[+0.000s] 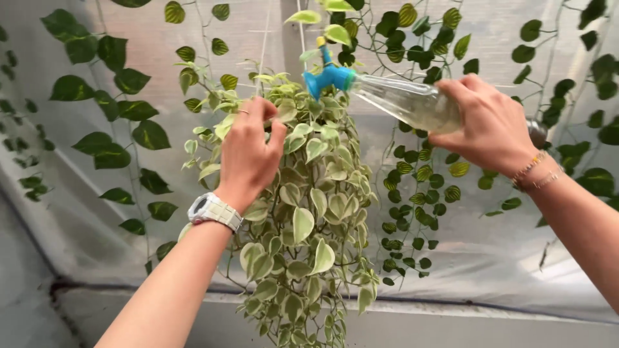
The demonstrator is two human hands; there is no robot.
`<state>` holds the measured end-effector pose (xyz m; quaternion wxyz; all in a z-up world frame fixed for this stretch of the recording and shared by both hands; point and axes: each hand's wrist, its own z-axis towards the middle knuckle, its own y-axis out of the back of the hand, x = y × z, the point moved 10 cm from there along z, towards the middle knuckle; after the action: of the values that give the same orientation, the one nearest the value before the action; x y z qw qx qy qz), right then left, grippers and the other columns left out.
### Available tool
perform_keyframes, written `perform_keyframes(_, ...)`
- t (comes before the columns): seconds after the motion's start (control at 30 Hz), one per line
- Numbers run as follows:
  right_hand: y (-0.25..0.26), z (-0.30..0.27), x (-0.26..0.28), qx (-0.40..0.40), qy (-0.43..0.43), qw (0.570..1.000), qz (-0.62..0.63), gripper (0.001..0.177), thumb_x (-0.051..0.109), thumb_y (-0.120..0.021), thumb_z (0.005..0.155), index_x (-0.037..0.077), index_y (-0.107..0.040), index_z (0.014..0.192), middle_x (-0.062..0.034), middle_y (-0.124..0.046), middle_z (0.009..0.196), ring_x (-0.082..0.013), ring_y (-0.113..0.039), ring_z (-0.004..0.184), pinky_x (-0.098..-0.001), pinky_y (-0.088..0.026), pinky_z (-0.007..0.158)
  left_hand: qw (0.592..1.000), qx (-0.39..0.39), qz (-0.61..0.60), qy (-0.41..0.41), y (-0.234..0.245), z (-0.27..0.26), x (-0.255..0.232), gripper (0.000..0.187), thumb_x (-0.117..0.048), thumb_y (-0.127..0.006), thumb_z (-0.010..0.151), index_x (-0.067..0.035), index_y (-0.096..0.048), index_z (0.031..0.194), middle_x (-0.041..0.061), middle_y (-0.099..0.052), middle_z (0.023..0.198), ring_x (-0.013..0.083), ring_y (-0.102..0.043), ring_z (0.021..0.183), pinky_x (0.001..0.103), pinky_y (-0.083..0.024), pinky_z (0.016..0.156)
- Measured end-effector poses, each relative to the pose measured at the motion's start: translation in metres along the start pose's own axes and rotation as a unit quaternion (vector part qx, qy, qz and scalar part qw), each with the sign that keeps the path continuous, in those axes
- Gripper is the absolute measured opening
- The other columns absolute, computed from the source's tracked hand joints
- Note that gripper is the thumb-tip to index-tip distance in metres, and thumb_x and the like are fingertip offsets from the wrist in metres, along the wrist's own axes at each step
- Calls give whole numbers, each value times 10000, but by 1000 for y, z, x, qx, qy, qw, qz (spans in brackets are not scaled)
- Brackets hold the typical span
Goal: Watering and maintaining hanging and potted plants.
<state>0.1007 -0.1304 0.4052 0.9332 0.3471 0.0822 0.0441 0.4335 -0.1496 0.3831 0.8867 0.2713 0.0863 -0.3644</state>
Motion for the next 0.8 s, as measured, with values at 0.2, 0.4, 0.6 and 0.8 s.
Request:
perform_keyframes(0.2,13,18,15,-28,49,995,-85,799,382,-868,709,117,-589,1410,-123,-621,1182,-260,-637,915,-375,-536,656,990,99,52,-87,-42,8,17,706,-565,-542,964,-15,-526,1406,238,-628,1278,413,-576,1152,500,-428,1004)
perform_keyframes(0.4,9,22,11,-2,23,995,-98,799,383,-866,734,126,-598,1441,-149,-628,1111,-265,-628,894,-379,-533,651,987,140,64,-46,-62,10,40,835,-666,-514,986,48,-453,1416,279,-587,1320,403,-572,1201,524,-419,1013)
perform_keyframes(0.6,-15,6,-1,-15,48,996,69,787,352,-906,674,16,-663,1343,-179,-695,1168,-293,-664,1048,-424,-547,894,987,144,64,11,-50,2,28,872,-695,-502,939,35,-393,1402,307,-624,1259,440,-552,1253,538,-255,1210)
perform_keyframes(0.8,-57,-9,-13,76,-44,970,227,870,342,-926,645,-7,-622,1382,-182,-741,1159,-245,-733,1010,-363,-573,922,993,115,35,-1,-56,3,44,824,-645,-450,979,33,-361,1439,327,-597,1303,472,-517,1293,628,-124,1207)
